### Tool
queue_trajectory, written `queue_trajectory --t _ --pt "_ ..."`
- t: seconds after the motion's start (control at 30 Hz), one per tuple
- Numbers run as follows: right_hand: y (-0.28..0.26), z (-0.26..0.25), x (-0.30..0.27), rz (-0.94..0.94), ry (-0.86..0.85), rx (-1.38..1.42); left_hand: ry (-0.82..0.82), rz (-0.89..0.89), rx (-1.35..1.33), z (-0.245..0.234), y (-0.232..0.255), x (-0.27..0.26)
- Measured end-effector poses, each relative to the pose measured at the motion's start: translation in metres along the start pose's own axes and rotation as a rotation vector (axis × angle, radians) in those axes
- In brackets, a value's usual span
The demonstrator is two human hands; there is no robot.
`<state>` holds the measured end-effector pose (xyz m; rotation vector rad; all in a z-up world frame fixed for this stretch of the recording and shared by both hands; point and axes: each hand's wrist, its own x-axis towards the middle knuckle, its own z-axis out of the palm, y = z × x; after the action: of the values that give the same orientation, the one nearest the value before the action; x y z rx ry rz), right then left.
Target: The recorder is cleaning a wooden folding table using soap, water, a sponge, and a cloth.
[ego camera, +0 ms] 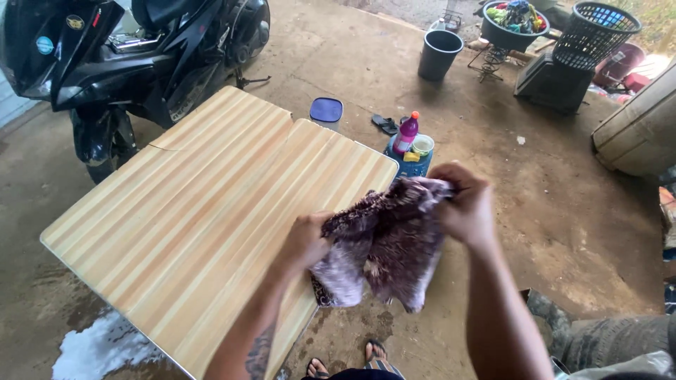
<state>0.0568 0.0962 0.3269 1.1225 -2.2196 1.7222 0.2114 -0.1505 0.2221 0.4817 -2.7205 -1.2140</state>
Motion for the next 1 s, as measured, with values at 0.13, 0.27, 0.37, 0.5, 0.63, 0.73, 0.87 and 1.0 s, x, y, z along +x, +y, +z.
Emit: queue_trajectory --t 0.13,0.27,0.37,0.5,0.63,0.73,0.87,1.0 --pt "0.026 -0.043 0.020 -0.077 -0.195 0.323 -0.081 0.578 -0.051 -0.053 0.060 -0.007" --pt "0.064 -0.027 0.045 -0.130 -0.417 1.085 -0.072 0.927 -0.112 -0.084 0.151 -0.016" --pt "0.069 0.010 0.078 -0.170 -0.455 0.751 -0.319 0.924 -0.250 -0.080 0.174 0.002" --pt "0.071 0.066 0.118 -0.216 -0.489 0.313 -0.680 0.772 -0.519 -0.061 0.163 0.045" --pt "0.068 0.087 0.116 -0.043 -0.455 0.556 -0.375 0.710 -0.641 -0.067 0.134 0.060" --pt "0.075 0.082 0.085 0.274 -0.364 1.046 -0.208 0.466 -0.713 -0.065 0.099 0.068" --pt "0.194 0.129 0.056 0.389 -0.626 0.779 -0.077 0.381 -0.570 -0.074 0.113 0.074" --pt "0.158 0.136 0.029 0.838 -0.649 1.297 0.032 0.183 -0.291 -0.089 0.113 0.079"
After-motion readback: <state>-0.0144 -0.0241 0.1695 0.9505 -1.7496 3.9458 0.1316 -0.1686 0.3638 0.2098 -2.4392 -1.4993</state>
